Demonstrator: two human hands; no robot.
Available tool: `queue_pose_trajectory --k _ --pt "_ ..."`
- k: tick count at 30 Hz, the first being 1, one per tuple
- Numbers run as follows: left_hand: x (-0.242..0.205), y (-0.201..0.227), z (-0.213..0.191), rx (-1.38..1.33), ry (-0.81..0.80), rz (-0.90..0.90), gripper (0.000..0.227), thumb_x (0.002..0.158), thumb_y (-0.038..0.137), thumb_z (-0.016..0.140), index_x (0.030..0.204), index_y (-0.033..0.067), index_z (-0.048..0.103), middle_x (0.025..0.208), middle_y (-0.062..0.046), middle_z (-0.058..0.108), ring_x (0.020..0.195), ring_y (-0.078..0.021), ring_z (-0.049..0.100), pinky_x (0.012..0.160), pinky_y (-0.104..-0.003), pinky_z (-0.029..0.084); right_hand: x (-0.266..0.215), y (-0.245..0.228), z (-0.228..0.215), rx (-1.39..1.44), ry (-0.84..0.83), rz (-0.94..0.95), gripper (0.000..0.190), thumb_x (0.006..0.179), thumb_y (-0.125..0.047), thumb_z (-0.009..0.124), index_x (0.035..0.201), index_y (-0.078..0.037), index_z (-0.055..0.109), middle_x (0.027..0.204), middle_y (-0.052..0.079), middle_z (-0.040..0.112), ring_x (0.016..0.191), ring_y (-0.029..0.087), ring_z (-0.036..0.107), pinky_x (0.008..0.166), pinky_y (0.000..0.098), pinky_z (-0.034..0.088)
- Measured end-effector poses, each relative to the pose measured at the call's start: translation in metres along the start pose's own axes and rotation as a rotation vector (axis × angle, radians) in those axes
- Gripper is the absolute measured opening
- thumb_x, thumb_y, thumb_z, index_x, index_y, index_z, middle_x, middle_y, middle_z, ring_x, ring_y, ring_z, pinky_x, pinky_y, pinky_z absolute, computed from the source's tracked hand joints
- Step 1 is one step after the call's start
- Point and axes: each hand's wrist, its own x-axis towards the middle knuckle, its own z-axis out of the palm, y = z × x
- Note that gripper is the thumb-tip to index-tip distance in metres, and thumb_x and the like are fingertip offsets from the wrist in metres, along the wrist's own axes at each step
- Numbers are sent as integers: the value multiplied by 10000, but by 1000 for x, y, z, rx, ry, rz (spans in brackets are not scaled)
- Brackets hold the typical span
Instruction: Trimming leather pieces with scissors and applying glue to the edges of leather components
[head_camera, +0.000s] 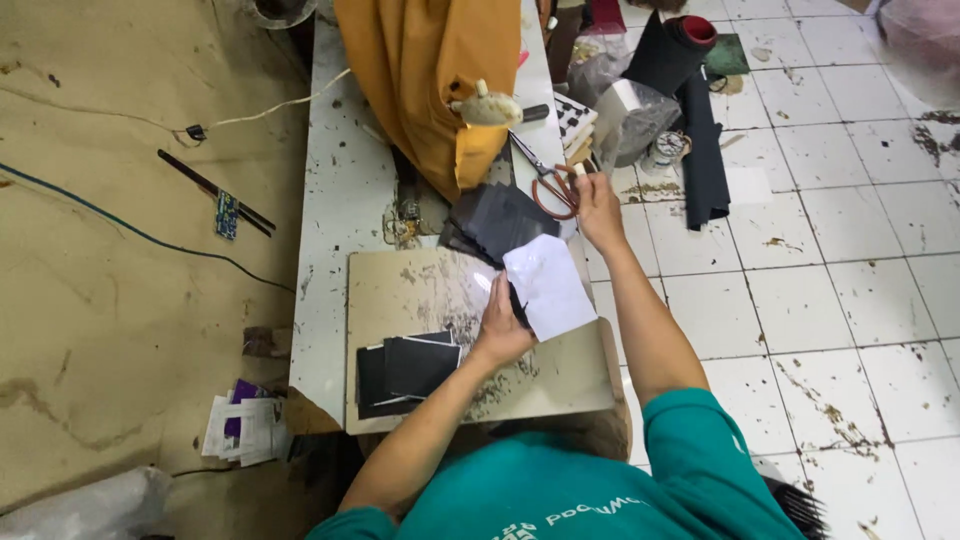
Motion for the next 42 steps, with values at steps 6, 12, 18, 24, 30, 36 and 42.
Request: queue_pose_trajectory --k 6,12,18,24,30,36,42 --pt "2 17 -10 -27 -54 -87 1065 545 122 840 1476 -5 338 1310 -251 492 1306 -495 478 1141 -562 388 30 -28 26 59 27 -156 309 1142 -325 454 1092 -65 613 986 249 698 1059 482 655 891 572 499" --pt "4 11 -11 -42 -74 -120 1030 593 137 830 1483 -8 332 1326 -249 485 1300 -499 489 1118 -578 406 45 -34 45 152 99 -141 277 1138 -278 439 1086 -59 601 994 205 704 1065 443 663 912 546 498" --pt "-5 -34 3 68 -116 16 1141 613 107 866 1521 -121 215 1466 -366 347 1411 -560 340 1202 -572 297 89 33 100 335 146 -264 218 1101 -179 568 1054 26 625 971 264 646 995 394 636 909 525 470" --pt "-53 5 -42 176 -202 -31 987 898 446 744 1613 43 195 1652 -194 250 1547 -352 261 1237 -463 287 3 -10 8 698 85 -115 329 1042 -439 655 1075 -117 598 830 61 641 704 144 627 650 289 543" --pt "-112 38 -129 373 -17 -204 815 866 354 804 1530 125 392 1538 -171 432 1349 -353 504 1091 -489 480 -141 -36 -66 733 243 25 154 1130 -151 557 1271 -90 564 737 39 508 634 118 463 628 261 470" --pt "-144 8 -147 785 55 -111 978 840 608 772 1529 26 394 1520 -186 455 1403 -362 396 1164 -517 355 -262 -110 -60 463 335 -280 170 1113 36 446 1274 -15 458 736 84 537 591 131 444 625 247 377" --pt "-142 19 -125 848 197 -33 1136 680 610 875 1483 -71 449 1479 -310 457 1397 -481 427 1136 -552 371 -302 -124 22 250 -230 -418 258 1010 -27 576 1199 -119 727 981 119 647 871 277 642 816 393 551"
